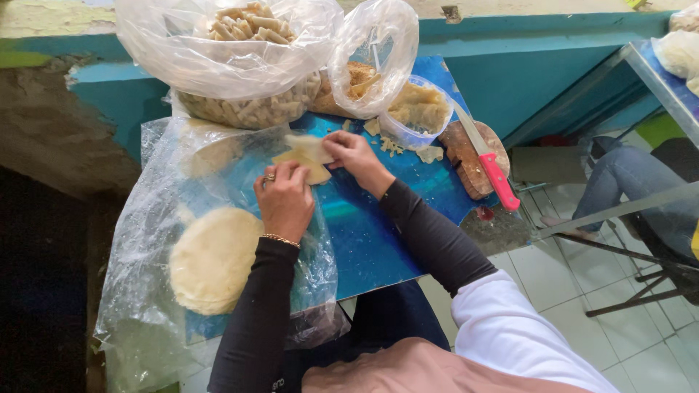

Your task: The person pinches off pieces of dough, flattens them into small triangular wrappers, spoons brown filling from a container onto each wrapper, and folds and pinches the dough closed around the filling. At one point they use a knife to cut a piece of dough, and finished pastries accumulate in a large plastic bag.

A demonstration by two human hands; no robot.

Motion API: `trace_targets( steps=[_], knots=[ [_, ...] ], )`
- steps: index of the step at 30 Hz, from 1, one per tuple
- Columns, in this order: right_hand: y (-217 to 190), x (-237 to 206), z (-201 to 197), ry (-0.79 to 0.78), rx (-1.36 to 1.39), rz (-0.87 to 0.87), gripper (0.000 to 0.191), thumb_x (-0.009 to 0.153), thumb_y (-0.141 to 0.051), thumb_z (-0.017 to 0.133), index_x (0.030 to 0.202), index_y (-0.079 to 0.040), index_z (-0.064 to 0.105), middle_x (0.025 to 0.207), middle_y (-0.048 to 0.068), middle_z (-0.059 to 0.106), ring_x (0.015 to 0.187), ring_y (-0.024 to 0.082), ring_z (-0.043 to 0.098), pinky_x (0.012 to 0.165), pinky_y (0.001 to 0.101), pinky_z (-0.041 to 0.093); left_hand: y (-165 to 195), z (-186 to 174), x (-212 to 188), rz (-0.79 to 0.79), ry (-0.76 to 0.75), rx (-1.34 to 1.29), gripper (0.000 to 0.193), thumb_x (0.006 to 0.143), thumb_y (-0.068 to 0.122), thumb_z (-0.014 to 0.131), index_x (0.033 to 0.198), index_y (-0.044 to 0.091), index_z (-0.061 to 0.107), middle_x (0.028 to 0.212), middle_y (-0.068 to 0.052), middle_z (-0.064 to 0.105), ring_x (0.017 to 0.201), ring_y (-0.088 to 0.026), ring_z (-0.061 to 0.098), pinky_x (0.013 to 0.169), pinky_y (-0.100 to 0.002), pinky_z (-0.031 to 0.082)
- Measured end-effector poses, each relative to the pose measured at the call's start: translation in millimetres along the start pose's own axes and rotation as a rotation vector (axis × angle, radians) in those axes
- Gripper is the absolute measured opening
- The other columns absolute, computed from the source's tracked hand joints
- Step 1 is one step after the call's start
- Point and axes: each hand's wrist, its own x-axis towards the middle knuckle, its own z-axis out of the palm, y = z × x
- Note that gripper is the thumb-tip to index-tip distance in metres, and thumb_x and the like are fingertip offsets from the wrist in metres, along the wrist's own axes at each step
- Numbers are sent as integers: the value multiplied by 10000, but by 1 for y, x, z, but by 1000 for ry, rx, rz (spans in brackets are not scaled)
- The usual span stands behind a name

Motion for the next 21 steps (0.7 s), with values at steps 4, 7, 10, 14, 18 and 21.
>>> trace_targets(
  steps=[4, 7, 10, 14, 18, 21],
  knots=[
    [-20, -20, -30, 201, 130, -16, 203, 970, -227, 641, 1105, -80, 678, 976, -32, 718, 876, 87, 691, 721, 269, 576, -2, 1, -2, 4, 2, 22, 191, 828, 153, 706, 1010, 177, 758, 1164, -7, 679, 1139, -252, 580, 988, -460, 385],
    [-47, -64, -53, 134, -131, -299, 136, 1062, -162, 650, 1120, -48, 696, 1002, -1, 699, 941, 120, 659, 833, 290, 552, 0, -2, -1, -1, 2, 11, 159, 845, 148, 714, 997, 169, 755, 1166, -6, 678, 1149, -251, 585, 1011, -463, 380],
    [-66, -130, -58, 67, -1052, -673, 100, 990, -66, 666, 1075, -87, 714, 967, 92, 711, 935, 278, 696, 818, 355, 553, 8, -7, 0, 44, 78, -40, 181, 833, 129, 711, 1000, 172, 763, 1153, -28, 679, 1138, -265, 593, 1000, -456, 394],
    [-72, -196, -40, -132, -1303, -764, 233, 826, -51, 664, 1057, -80, 686, 1049, 84, 731, 968, 281, 699, 861, 398, 521, 27, -11, -5, 212, -171, -433, 150, 840, 148, 731, 988, 151, 759, 1089, -21, 688, 1079, -251, 616, 928, -412, 446],
    [-68, -220, -33, -81, -1377, -847, 275, 871, -69, 671, 1145, -48, 666, 1177, 96, 709, 1053, 259, 693, 942, 398, 515, 44, -11, -10, 376, -384, -501, 109, 788, 178, 764, 896, 163, 755, 1011, -7, 683, 1015, -255, 619, 858, -404, 467],
    [-66, -222, -41, -20, -1323, -835, 373, 831, -39, 654, 1202, -63, 678, 1238, 78, 712, 1106, 235, 691, 989, 396, 514, 49, -11, -7, 427, -427, -457, 107, 752, 188, 775, 854, 164, 752, 954, -5, 662, 977, -256, 612, 827, -411, 460]
  ],
)
